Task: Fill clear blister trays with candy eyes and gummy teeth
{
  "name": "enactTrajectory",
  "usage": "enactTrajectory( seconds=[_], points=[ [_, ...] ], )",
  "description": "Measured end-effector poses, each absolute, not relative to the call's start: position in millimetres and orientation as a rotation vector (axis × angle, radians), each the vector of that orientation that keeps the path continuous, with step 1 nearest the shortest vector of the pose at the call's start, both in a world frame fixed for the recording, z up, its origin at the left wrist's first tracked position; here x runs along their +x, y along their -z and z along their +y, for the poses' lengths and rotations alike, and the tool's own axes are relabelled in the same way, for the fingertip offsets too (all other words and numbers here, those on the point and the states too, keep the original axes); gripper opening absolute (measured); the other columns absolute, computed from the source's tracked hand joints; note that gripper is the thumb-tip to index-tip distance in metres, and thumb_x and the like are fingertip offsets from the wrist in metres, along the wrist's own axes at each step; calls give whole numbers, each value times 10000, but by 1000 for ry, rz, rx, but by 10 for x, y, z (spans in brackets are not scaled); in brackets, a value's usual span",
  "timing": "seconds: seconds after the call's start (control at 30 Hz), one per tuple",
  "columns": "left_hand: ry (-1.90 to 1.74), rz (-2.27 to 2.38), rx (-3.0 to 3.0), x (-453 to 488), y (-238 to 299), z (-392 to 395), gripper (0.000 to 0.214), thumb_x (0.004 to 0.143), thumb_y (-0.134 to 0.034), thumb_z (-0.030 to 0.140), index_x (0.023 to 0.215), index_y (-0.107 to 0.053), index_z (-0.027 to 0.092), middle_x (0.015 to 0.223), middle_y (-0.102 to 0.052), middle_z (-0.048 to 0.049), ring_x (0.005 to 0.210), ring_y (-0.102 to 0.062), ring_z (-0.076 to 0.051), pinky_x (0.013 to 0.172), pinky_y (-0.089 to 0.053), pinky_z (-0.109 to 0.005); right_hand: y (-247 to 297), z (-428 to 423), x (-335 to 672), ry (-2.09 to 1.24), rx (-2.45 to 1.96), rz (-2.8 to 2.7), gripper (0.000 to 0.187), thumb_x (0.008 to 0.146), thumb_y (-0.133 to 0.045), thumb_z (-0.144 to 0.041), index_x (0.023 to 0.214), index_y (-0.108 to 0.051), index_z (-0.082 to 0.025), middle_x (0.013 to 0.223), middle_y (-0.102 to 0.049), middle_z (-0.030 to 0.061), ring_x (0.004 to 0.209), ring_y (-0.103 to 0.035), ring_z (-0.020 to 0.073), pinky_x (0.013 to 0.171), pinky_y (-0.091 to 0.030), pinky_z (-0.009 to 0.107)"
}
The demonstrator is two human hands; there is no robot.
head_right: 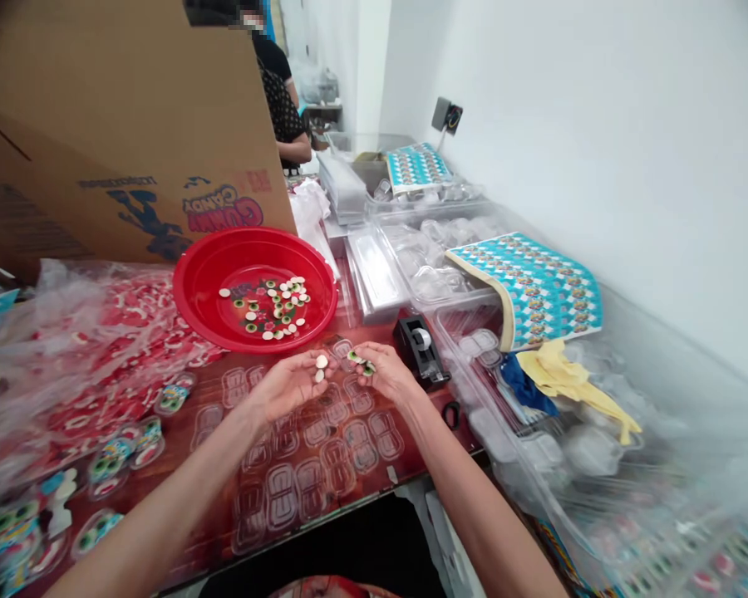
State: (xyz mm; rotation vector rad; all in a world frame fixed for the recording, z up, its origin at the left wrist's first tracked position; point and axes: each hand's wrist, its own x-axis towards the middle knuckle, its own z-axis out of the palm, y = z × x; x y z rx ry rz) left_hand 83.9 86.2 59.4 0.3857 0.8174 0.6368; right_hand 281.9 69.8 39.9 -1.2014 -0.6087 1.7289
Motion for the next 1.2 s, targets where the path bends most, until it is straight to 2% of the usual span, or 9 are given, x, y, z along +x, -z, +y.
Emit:
enactTrajectory(
  seconds=[0.07,0.2,0.3,0.4,0.5,0.6,0.7,0.93,1.2],
  points=[
    [-664,884,475,909,-458,785,97,797,-643,159,890,-617,148,862,-673,-53,654,-624,-90,574,-511,-198,-364,651,2790,-1731,-1202,-622,341,560,-859,-335,747,-637,-157,634,-628,-3,508,-481,81,416,-361,192],
    [-743,1040,785,1086,-320,735,336,694,-807,337,918,-639,152,757,-642,-4,599,-579,-77,557,-471,-195,-315,625,2673,-1674,-1206,-730,348,591,-839,-385,728,-602,-170,612,-598,-26,488,-462,74,399,-336,185],
    [-750,1234,1013,1170,-229,789,334,707,-781,396,867,-636,141,684,-600,14,589,-570,-94,571,-476,-222,-223,668,2661,-1482,-1329,-873,316,629,-789,-414,706,-580,-190,506,-508,-71,412,-384,70,365,-292,196],
    [-747,1394,1152,1190,-121,893,216,808,-666,357,854,-635,148,625,-549,38,570,-543,-109,568,-450,-234,-101,769,2742,-1252,-1476,-1006,274,664,-744,-421,705,-587,-201,489,-478,-84,387,-350,75,378,-286,218],
    [-728,1530,1335,1202,-65,996,112,816,-648,274,833,-662,164,654,-582,18,684,-582,-149,673,-454,-265,-3,893,2832,-1023,-1633,-1225,154,704,-709,-328,753,-647,-196,576,-569,-51,502,-491,117,510,-393,240],
    [-662,1620,1519,1265,-91,1061,92,833,-629,228,885,-693,187,859,-692,-59,914,-638,-221,826,-458,-327,45,997,2849,-841,-1652,-1514,145,744,-651,-193,882,-694,-201,765,-677,-11,734,-606,159,718,-452,265],
    [-413,1773,1812,1360,-145,1096,204,916,-513,241,1024,-680,196,1048,-712,-137,1024,-662,-272,861,-470,-370,53,1074,2810,-728,-1624,-1717,254,785,-586,-116,1008,-673,-201,910,-684,17,835,-600,166,793,-442,270],
    [-188,1829,1992,1423,-165,1159,273,966,-402,230,1113,-627,180,1125,-702,-175,1027,-682,-298,834,-488,-385,71,1236,2783,-705,-1661,-1942,180,819,-603,-91,940,-711,-169,964,-620,57,891,-578,177,838,-446,283],
    [-259,1806,2031,1403,-105,1187,315,954,-415,196,1194,-618,196,1106,-710,-135,1023,-679,-246,839,-481,-321,197,1278,2841,-927,-1662,-1641,261,732,-704,-105,969,-759,-200,902,-752,7,860,-671,172,811,-493,265]
  ],
)
